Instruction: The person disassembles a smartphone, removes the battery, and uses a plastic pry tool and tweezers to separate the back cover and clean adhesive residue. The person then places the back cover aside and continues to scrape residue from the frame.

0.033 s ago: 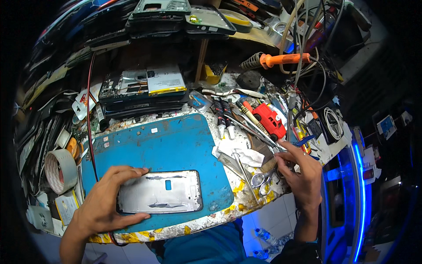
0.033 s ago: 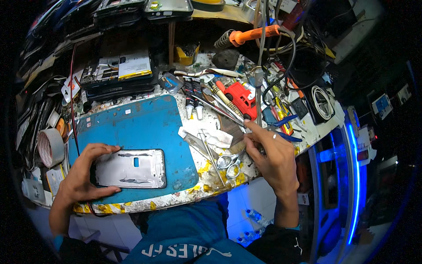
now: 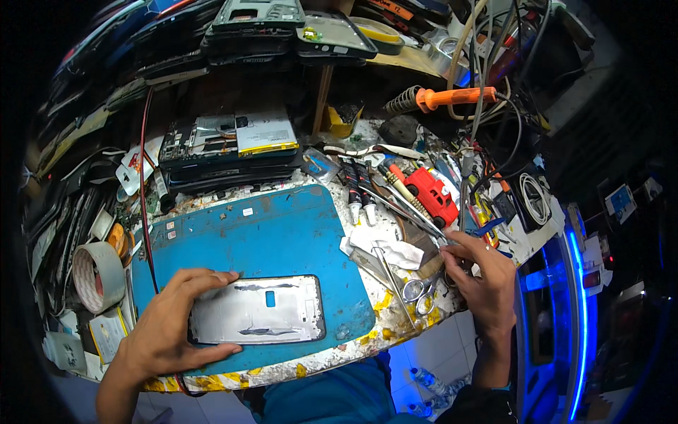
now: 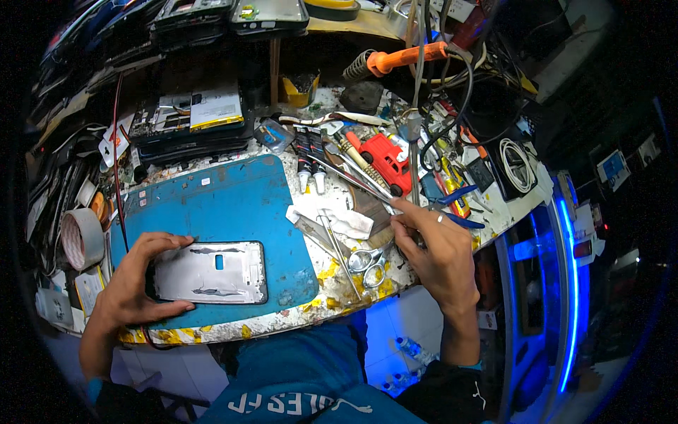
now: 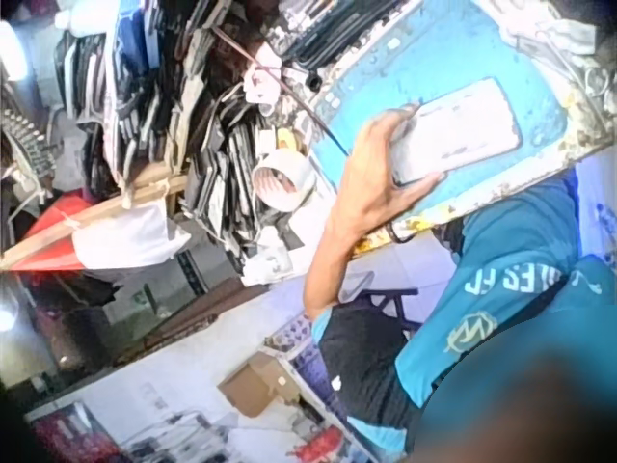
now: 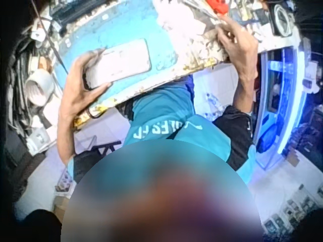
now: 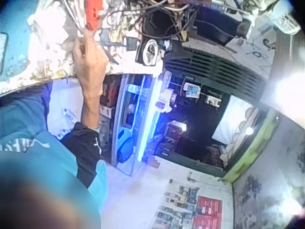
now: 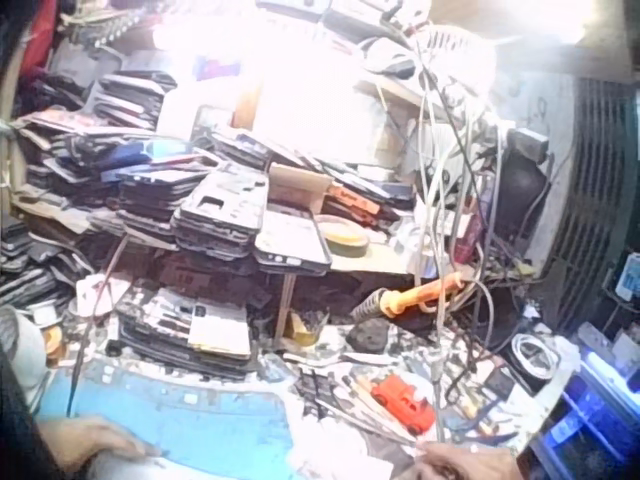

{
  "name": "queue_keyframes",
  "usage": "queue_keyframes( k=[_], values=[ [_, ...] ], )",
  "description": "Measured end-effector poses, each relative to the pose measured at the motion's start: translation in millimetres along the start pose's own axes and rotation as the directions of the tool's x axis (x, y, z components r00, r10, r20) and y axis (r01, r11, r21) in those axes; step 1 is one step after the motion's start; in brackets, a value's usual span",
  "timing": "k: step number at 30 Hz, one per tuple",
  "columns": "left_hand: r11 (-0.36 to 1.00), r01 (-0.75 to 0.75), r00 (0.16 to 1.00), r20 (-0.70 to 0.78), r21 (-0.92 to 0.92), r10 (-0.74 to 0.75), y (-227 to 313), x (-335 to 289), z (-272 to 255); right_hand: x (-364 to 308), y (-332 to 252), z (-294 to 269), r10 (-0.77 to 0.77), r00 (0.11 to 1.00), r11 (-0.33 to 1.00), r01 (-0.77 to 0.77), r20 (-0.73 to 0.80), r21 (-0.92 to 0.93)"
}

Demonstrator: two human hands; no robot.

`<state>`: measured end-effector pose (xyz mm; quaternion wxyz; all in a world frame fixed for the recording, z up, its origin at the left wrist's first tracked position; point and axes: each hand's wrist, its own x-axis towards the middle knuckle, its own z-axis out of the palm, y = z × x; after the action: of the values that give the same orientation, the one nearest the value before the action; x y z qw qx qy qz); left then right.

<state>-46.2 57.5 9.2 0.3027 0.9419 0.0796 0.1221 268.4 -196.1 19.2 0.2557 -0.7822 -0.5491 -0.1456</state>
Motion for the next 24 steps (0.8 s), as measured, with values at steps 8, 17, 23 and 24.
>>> queue_keyframes(
  k=[8,17,23,24],
  values=[
    [1.0,0.008,1.0,0.0,-0.011,-0.008,-2.9,2.5,-0.7,9.1,-21.2,8.7,-0.134,0.986,0.991,0.132,0.101,0.025],
    [0.999,0.011,1.0,0.017,0.039,-0.012,-1.0,2.3,-3.6,17.2,-33.5,19.8,0.066,0.951,0.958,-0.145,0.302,0.246],
    [1.0,0.006,1.0,0.027,0.022,-0.006,-0.8,2.4,-3.8,29.0,-15.8,5.8,0.175,0.906,0.884,-0.317,0.385,0.345],
    [1.0,-0.003,1.0,0.024,0.022,0.002,-0.8,2.9,-3.8,29.6,-12.5,3.3,0.198,0.888,0.853,-0.365,0.415,0.373]
  ],
)
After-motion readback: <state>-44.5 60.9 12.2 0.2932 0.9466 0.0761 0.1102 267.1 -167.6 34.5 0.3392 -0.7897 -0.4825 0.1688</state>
